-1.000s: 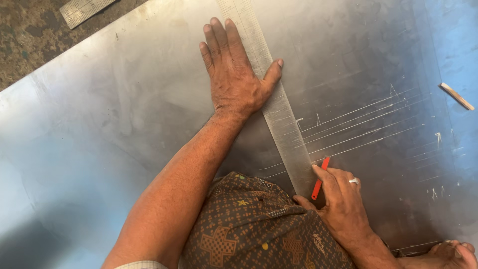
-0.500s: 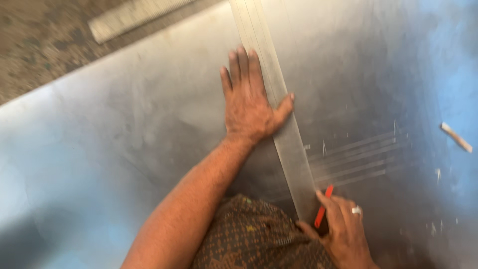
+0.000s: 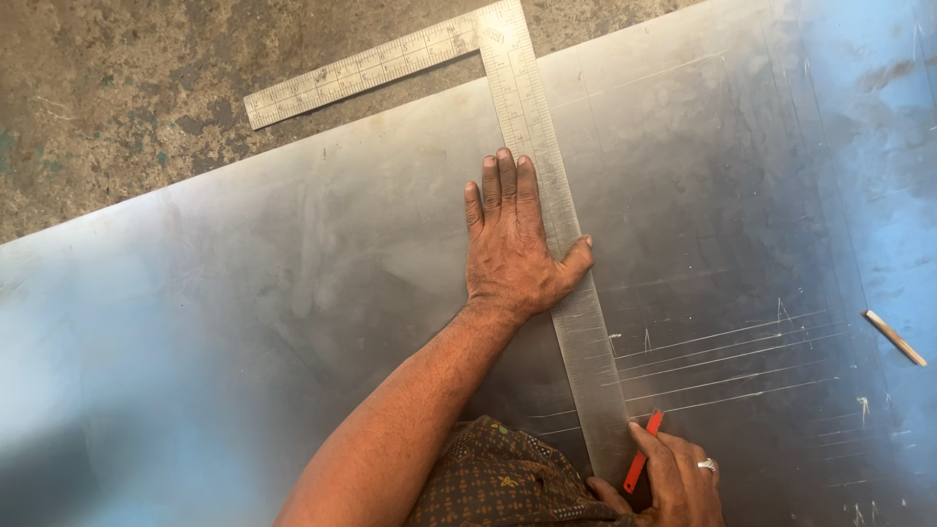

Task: The person uses a metal square ruler and a white chalk-like marker to draw straight lines on a large metal sheet. They then switch to a red marker to draw additional lines along the ruler's edge.

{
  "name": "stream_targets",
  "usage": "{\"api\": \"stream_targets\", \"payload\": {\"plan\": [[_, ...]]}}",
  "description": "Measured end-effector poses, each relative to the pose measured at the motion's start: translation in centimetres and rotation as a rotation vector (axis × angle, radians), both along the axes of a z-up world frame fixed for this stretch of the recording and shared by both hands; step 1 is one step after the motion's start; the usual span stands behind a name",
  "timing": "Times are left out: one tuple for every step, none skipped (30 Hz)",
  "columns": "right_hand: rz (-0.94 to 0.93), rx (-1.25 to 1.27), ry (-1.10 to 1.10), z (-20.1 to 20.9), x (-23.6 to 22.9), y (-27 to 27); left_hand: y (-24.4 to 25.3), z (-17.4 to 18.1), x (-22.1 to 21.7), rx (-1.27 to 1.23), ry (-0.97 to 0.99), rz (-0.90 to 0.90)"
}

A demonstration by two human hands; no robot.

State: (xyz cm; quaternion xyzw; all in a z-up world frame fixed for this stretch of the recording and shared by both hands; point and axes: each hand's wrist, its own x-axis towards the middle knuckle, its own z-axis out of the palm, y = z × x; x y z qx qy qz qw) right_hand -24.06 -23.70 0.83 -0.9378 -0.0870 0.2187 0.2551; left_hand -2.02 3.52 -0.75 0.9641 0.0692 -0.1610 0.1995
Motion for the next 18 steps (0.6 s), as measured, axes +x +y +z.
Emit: {"api": "stream_targets", "payload": {"plan": [[0.002, 0.001, 0.003, -0.1, -0.1, -0.1, 0.0, -0.1, 0.0, 0.0, -0.005, 0.0], [0.004, 0.002, 0.005, -0.2, -0.3, -0.2, 0.0, -0.1, 0.0, 0.0, -0.01, 0.0], [0.004, 0.002, 0.004, -0.3, -0.4, -0.3, 0.0, -0.1, 0.1, 0.004, 0.007, -0.001], [0.004, 0.002, 0.004, -0.4, -0.6, -0.4, 0.0, -0.1, 0.1, 0.008, 0.024, -0.001], [0.004, 0.004, 0.003, -0.4, -0.7, -0.4, 0.0, -0.1, 0.1, 0.012, 0.041, -0.002], [0.002, 0.004, 0.001, -0.4, -0.9, -0.4, 0.1, 0.0, 0.1, 0.012, 0.025, -0.002], [-0.002, 0.005, -0.001, -0.5, -0.8, -0.5, 0.0, 0.1, 0.1, 0.012, 0.01, -0.003], [-0.005, 0.005, -0.003, -0.6, -0.7, -0.5, 0.0, 0.2, 0.2, 0.011, -0.006, -0.004], [-0.004, 0.013, -0.007, -0.6, -0.5, -0.5, -0.1, 0.4, 0.2, 0.01, 0.007, -0.002], [-0.002, 0.021, -0.011, -0.5, -0.3, -0.4, -0.1, 0.4, 0.3, 0.01, 0.019, 0.0], [-0.002, 0.028, -0.015, -0.3, -0.1, -0.3, -0.1, 0.5, 0.4, 0.009, 0.032, 0.002], [0.005, 0.031, -0.026, -0.1, 0.1, -0.1, -0.1, 0.5, 0.5, 0.017, 0.071, 0.002], [0.011, 0.033, -0.034, 0.3, 0.3, 0.1, -0.1, 0.5, 0.4, 0.026, 0.112, 0.001], [0.018, 0.035, -0.043, 0.7, 0.5, 0.3, 0.0, 0.4, 0.4, 0.034, 0.153, 0.001], [0.016, 0.012, 0.008, 1.2, 0.5, 0.4, 0.0, 0.2, 0.1, 0.031, 0.069, -0.006], [0.014, -0.011, 0.058, 1.6, 0.7, 0.5, 0.1, 0.0, -0.2, 0.028, -0.016, -0.012], [0.009, -0.036, 0.104, 2.0, 0.9, 0.5, 0.0, -0.4, -0.2, 0.021, -0.105, -0.02], [0.013, -0.007, 0.07, 2.5, 1.1, 0.6, 0.0, -0.7, -0.3, 0.014, -0.107, -0.019]]}}
